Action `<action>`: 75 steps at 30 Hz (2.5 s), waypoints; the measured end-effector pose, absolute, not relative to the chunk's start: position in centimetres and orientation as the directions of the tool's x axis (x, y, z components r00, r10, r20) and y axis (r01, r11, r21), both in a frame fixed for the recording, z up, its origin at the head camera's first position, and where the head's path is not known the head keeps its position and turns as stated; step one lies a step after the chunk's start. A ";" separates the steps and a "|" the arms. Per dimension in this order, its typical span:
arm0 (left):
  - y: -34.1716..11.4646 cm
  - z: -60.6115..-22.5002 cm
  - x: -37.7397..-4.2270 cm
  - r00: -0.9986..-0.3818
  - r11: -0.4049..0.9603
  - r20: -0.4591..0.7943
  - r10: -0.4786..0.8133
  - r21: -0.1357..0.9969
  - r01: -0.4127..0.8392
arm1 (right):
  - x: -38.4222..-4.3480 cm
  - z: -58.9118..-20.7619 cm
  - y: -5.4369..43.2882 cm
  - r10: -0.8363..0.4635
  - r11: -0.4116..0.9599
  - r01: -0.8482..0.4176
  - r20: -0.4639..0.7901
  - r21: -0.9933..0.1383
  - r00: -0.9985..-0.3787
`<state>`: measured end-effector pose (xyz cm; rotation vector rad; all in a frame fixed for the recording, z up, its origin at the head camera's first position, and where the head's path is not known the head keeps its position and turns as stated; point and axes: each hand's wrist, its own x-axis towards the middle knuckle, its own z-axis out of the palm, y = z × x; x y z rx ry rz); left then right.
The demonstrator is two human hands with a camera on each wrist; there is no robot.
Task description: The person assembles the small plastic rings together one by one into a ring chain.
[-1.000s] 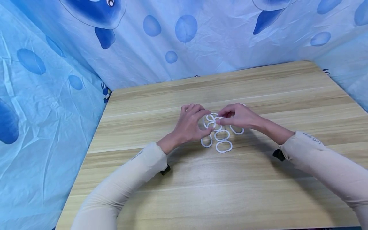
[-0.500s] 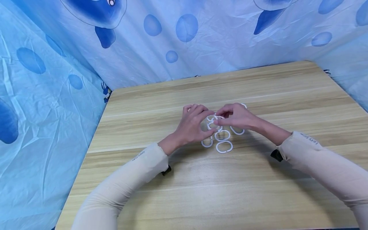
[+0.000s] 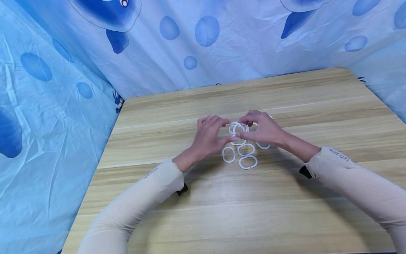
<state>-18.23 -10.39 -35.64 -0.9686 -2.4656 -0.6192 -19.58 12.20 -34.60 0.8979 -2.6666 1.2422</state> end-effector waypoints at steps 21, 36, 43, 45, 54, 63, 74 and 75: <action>-8.8 -33.8 -17.6 -0.916 0.327 -0.143 0.374 0.945 -0.014 | -19.6 -34.8 11.9 -0.455 0.461 -0.573 0.374 -0.678 -0.808; -9.2 -33.6 -18.2 -0.982 0.277 -0.110 0.152 0.959 -0.064 | -20.1 -34.9 12.8 -0.449 0.433 -0.522 0.326 -0.735 -0.832; -9.8 -33.2 -18.5 -0.994 0.314 -0.038 0.104 0.949 -0.003 | -21.1 -34.7 15.6 -0.392 0.520 -0.523 0.356 -0.675 -0.849; -9.9 -33.2 -18.6 -0.995 0.306 -0.035 0.098 0.952 -0.004 | -21.3 -34.8 16.4 -0.390 0.545 -0.525 0.357 -0.653 -0.849; -10.4 -33.1 -18.8 -0.994 0.286 -0.058 0.088 0.958 -0.030 | -22.8 -35.6 18.7 -0.429 0.667 -0.489 0.247 -0.563 -0.869; -10.8 -33.2 -18.9 -0.994 0.295 -0.049 0.098 0.955 -0.017 | -23.6 -36.1 19.8 -0.453 0.728 -0.474 0.171 -0.495 -0.875; -10.9 -33.2 -18.9 -0.993 0.299 -0.072 0.098 0.954 -0.040 | -24.8 -36.7 20.2 -0.484 0.770 -0.449 0.044 -0.453 -0.874; -10.9 -33.2 -18.9 -0.992 0.298 -0.073 0.100 0.954 -0.040 | -24.8 -36.7 20.1 -0.493 0.769 -0.457 0.039 -0.447 -0.869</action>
